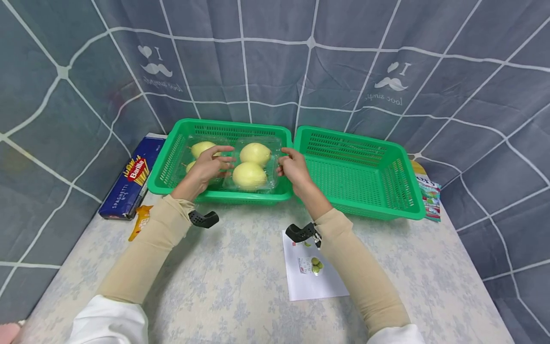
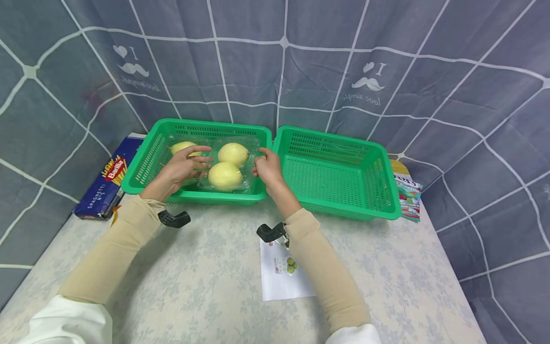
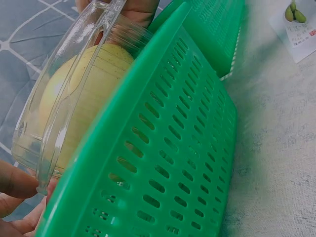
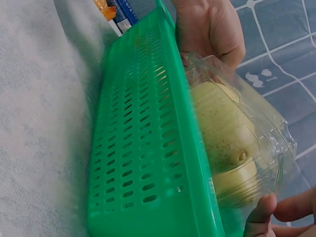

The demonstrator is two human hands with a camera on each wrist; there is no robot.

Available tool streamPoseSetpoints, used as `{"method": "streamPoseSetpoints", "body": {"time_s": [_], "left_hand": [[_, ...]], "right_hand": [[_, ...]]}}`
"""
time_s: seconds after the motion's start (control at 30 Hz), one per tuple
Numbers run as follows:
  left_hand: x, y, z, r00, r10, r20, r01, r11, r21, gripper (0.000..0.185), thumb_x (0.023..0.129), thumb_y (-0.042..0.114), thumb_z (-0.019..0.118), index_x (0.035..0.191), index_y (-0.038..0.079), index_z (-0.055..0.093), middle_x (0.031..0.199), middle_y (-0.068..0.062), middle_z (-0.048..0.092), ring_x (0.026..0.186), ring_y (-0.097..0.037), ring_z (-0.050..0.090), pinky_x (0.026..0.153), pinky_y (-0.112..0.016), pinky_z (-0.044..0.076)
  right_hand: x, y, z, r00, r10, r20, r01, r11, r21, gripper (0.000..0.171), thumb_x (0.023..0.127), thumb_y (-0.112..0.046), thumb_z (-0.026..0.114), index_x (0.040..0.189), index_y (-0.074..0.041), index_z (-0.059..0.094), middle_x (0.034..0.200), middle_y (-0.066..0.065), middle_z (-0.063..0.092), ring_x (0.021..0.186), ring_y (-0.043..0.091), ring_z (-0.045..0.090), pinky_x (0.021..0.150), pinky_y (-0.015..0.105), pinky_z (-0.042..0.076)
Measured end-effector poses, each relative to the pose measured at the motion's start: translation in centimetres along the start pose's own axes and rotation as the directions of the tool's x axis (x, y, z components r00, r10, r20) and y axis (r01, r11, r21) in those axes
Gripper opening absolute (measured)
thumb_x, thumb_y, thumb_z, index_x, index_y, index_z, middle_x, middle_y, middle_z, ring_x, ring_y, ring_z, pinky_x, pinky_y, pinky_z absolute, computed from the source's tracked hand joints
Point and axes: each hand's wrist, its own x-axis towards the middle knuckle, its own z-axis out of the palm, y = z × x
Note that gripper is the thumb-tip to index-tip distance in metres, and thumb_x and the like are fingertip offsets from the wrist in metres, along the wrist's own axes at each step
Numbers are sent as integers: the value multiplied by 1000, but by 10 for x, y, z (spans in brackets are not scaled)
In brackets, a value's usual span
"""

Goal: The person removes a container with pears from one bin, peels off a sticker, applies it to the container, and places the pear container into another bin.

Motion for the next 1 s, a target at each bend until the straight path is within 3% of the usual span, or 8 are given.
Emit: {"method": "streamPoseSetpoints", "body": {"time_s": [0.27, 0.5, 0.73, 1.0], "left_hand": [[-3, 4, 1, 1000, 9, 16, -9, 1000, -15, 57, 101, -3, 46, 155, 13, 37, 153, -19, 47, 134, -35, 52, 81, -20, 56], [-4, 6, 1, 1000, 8, 0, -8, 1000, -21, 57, 101, -3, 46, 155, 13, 38, 151, -20, 48, 131, -33, 54, 79, -19, 56], [-6, 5, 1, 999, 28, -22, -29, 999, -46, 65, 100, -5, 46, 159, 14, 27, 152, -21, 48, 133, -35, 54, 78, -18, 56], [-10, 10, 0, 998, 61, 20, -60, 997, -50, 72, 95, -10, 45, 160, 12, 22, 153, -24, 45, 140, -37, 50, 82, -21, 54]], "right_hand": [[1, 1, -3, 1000, 7, -27, -5, 997, 77, 48, 102, -4, 47, 150, -5, 44, 95, 2, 51, 65, 8, 52, 64, 22, 45], [0, -1, -4, 1000, 20, -14, -19, 997, 77, 48, 102, -5, 48, 151, -6, 43, 100, 3, 52, 67, 9, 53, 65, 23, 45], [-1, -1, -5, 1000, 22, 2, -22, 997, 69, 49, 102, -6, 47, 151, -6, 42, 104, 3, 52, 68, 10, 54, 67, 25, 45], [-4, -3, -8, 1000, 22, 8, -23, 996, 83, 50, 101, -5, 47, 151, -6, 43, 104, 3, 53, 68, 9, 53, 62, 20, 45]]}}
